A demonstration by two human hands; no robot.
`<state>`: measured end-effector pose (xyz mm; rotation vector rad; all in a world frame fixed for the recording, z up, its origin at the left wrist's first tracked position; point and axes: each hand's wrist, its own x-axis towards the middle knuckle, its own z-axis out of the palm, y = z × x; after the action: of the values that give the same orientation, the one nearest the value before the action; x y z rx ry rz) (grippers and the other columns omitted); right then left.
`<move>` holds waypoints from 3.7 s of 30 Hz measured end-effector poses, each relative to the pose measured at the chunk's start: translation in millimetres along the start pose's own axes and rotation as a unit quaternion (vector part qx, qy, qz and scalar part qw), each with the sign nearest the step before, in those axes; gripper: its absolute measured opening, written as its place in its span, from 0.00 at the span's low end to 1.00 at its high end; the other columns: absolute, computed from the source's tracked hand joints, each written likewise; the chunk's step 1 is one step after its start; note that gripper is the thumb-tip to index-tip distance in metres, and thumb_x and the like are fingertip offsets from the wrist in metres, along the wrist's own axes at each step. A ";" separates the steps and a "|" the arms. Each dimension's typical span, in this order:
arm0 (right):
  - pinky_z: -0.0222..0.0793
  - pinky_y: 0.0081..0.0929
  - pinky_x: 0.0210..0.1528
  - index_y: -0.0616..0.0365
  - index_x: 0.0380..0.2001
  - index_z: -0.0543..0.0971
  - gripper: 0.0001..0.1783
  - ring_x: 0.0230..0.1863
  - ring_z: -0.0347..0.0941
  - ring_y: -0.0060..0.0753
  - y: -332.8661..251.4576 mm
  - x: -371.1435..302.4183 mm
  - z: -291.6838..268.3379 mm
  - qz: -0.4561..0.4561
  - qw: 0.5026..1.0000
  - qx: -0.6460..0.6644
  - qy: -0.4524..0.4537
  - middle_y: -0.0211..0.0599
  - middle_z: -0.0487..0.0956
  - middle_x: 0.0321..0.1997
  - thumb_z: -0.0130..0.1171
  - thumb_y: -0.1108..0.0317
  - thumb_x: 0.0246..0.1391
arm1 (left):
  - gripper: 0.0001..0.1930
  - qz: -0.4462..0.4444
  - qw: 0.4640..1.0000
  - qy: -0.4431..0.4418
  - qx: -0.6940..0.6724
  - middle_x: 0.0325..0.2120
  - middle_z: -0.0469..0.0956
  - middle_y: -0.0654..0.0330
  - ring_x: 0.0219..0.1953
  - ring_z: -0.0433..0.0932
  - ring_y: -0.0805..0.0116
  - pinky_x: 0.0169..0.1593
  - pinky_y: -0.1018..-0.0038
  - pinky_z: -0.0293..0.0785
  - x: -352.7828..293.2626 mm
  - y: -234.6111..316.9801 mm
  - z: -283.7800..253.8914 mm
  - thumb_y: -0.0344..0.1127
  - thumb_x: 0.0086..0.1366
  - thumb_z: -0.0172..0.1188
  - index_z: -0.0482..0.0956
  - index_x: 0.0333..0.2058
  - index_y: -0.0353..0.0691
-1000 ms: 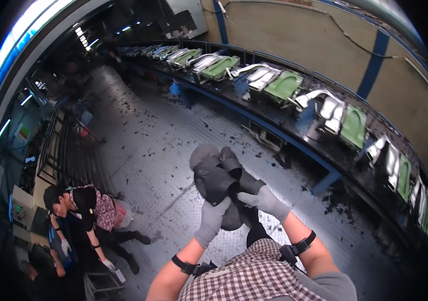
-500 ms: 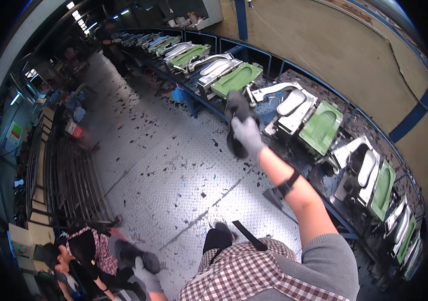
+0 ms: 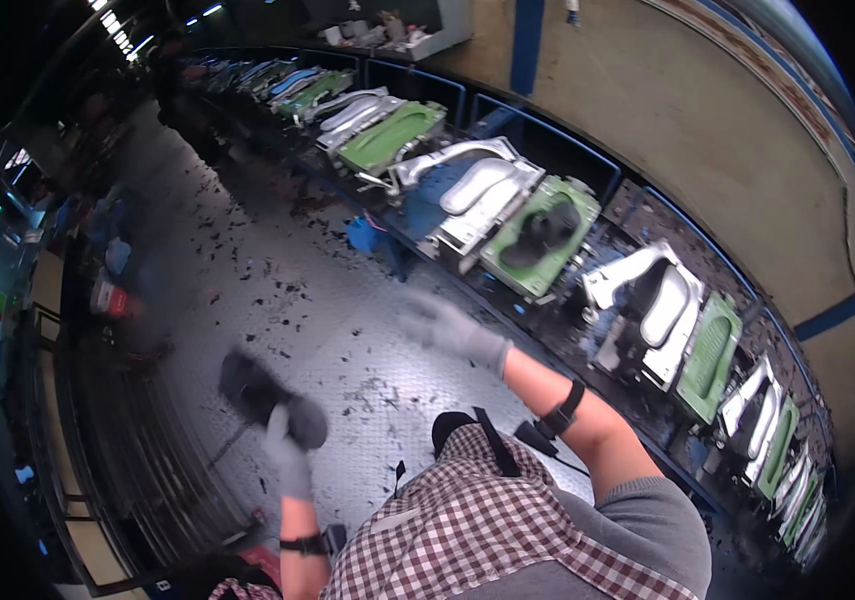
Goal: Insert insoles and assemble sandals using industrial shoe molds.
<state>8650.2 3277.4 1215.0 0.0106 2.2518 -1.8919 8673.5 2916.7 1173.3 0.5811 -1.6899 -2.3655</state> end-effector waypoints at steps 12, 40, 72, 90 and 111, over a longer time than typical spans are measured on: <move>0.73 0.23 0.54 0.66 0.62 0.73 0.23 0.50 0.76 0.23 -8.0 383.9 -70.1 -0.141 0.893 0.284 0.320 0.34 0.80 0.52 0.57 0.73 0.64 | 0.33 0.090 0.890 -0.425 0.139 0.63 0.70 0.48 0.65 0.69 0.64 0.67 0.69 0.65 299.9 19.8 382.5 0.34 0.76 0.55 0.52 0.73 0.29; 0.76 0.45 0.44 0.46 0.55 0.81 0.19 0.44 0.81 0.52 -8.8 816.5 -238.0 0.156 0.723 -0.282 0.611 0.43 0.82 0.42 0.59 0.65 0.61 | 0.32 -0.303 0.596 -0.709 0.224 0.50 0.80 0.57 0.50 0.79 0.71 0.57 0.74 0.74 831.2 -156.4 739.0 0.57 0.74 0.56 0.74 0.61 0.32; 0.76 0.47 0.42 0.46 0.73 0.65 0.37 0.37 0.83 0.55 0.0 865.2 -172.1 0.368 0.662 -0.121 0.642 0.48 0.85 0.35 0.57 0.60 0.60 | 0.41 -0.285 0.596 -0.740 0.127 0.59 0.74 0.58 0.54 0.77 0.70 0.59 0.73 0.76 815.5 -191.6 793.1 0.37 0.69 0.66 0.55 0.76 0.48; 0.34 0.64 0.80 0.40 0.38 0.86 0.11 0.61 0.73 0.42 9.7 969.5 -280.1 0.329 0.750 -0.564 0.099 0.32 0.82 0.44 0.57 0.58 0.56 | 0.35 0.277 0.451 -0.762 0.374 0.67 0.64 0.44 0.72 0.57 0.35 0.74 0.47 0.45 828.9 -108.5 681.5 0.38 0.66 0.61 0.60 0.71 0.47; 0.59 0.50 0.74 0.52 0.66 0.72 0.39 0.72 0.64 0.57 7.4 811.0 -164.8 0.030 0.871 -0.315 0.375 0.47 0.72 0.66 0.72 0.63 0.50 | 0.26 0.094 0.328 -0.893 0.292 0.59 0.76 0.51 0.63 0.73 0.52 0.65 0.58 0.71 877.6 -57.3 649.3 0.30 0.62 0.63 0.78 0.61 0.46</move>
<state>7832.1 3340.1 1106.8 0.8353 3.2101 -1.1154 7614.5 3181.9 1116.4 -3.1096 -2.3823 -1.2050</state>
